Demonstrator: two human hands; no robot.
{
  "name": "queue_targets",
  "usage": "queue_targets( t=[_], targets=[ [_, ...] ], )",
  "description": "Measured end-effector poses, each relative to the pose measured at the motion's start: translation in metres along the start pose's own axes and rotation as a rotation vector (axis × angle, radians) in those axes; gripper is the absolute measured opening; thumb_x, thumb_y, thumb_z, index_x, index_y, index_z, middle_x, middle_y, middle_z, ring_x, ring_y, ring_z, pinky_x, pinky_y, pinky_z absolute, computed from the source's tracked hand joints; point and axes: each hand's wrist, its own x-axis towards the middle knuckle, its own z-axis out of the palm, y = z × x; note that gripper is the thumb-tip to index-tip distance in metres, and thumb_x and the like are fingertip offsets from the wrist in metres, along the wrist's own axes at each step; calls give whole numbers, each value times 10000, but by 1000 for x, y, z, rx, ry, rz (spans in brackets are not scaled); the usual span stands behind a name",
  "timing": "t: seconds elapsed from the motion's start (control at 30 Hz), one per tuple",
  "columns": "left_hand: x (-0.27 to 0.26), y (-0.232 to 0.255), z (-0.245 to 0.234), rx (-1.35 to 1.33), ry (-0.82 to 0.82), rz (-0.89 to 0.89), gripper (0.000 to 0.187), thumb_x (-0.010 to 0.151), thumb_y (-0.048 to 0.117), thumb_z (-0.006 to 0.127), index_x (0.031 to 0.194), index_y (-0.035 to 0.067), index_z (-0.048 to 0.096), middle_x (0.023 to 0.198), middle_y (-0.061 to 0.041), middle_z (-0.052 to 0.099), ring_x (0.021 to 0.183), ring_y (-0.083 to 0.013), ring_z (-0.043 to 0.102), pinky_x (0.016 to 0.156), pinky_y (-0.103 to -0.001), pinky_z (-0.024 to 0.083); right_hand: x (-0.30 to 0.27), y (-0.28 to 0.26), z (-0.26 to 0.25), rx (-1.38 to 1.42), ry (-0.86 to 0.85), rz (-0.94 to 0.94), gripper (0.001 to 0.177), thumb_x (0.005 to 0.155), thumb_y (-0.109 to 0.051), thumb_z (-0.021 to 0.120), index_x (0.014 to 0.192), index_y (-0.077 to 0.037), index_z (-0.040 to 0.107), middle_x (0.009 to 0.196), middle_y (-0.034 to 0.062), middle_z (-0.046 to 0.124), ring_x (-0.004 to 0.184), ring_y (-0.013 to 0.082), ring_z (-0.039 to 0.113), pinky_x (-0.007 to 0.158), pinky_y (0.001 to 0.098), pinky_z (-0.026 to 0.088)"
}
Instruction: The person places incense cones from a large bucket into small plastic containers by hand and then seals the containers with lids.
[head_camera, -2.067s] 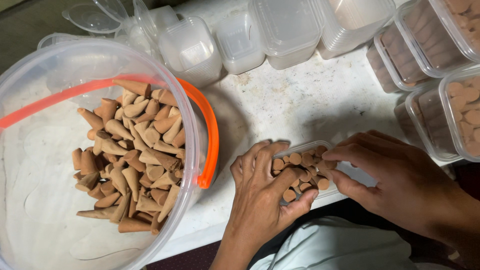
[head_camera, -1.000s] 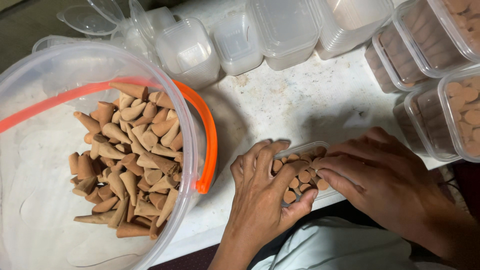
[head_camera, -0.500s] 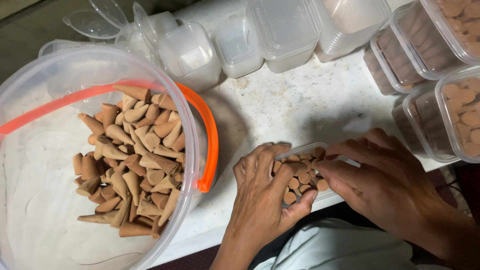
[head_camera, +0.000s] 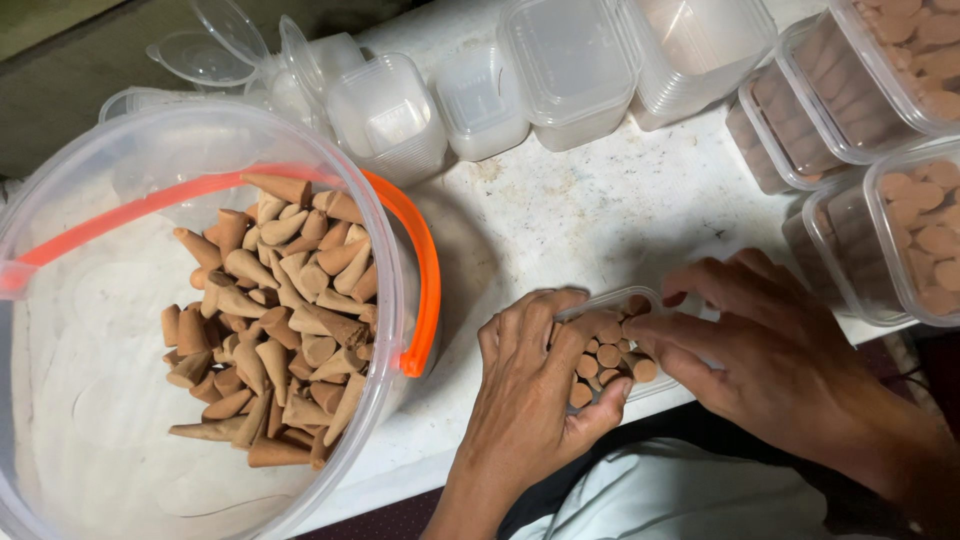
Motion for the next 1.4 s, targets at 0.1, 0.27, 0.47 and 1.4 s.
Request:
queue_targets(
  t=[0.1, 0.27, 0.47, 1.4],
  targets=[
    [0, 2, -6, -73, -41, -54, 492, 909, 397, 622, 1318, 139, 531, 1351, -98, 506, 1227, -289, 478, 931, -469, 359, -7, 4, 4, 142, -62, 246, 316, 850, -169, 676, 1153, -245, 722, 1020, 16, 646, 958, 204, 618, 730, 344, 511],
    [13, 1, -10, -163, -2, -184, 450, 978, 345, 539, 1346, 87, 567, 1177, -93, 551, 1094, -279, 520, 931, -398, 415, 9, -10, -5, 464, -165, 683, 376, 837, -220, 705, 1212, -232, 711, 911, -34, 674, 686, 111, 620, 594, 287, 498],
    [20, -2, 0, -219, -71, -344, 308, 938, 325, 584, 1187, 158, 655, 1065, -44, 560, 1010, -261, 555, 884, -377, 458, 12, -8, 12, 705, -249, 919, 455, 791, -198, 779, 1244, -225, 744, 881, -17, 630, 679, 102, 588, 645, 255, 499],
    [-17, 22, 9, -459, -6, -688, 492, 908, 189, 548, 1394, 122, 505, 702, 3, 542, 634, -167, 575, 657, -332, 504, 1, -18, 20, 826, -75, 679, 423, 823, -122, 696, 1245, -152, 690, 1214, -26, 722, 1066, 96, 708, 933, 257, 590]
  ],
)
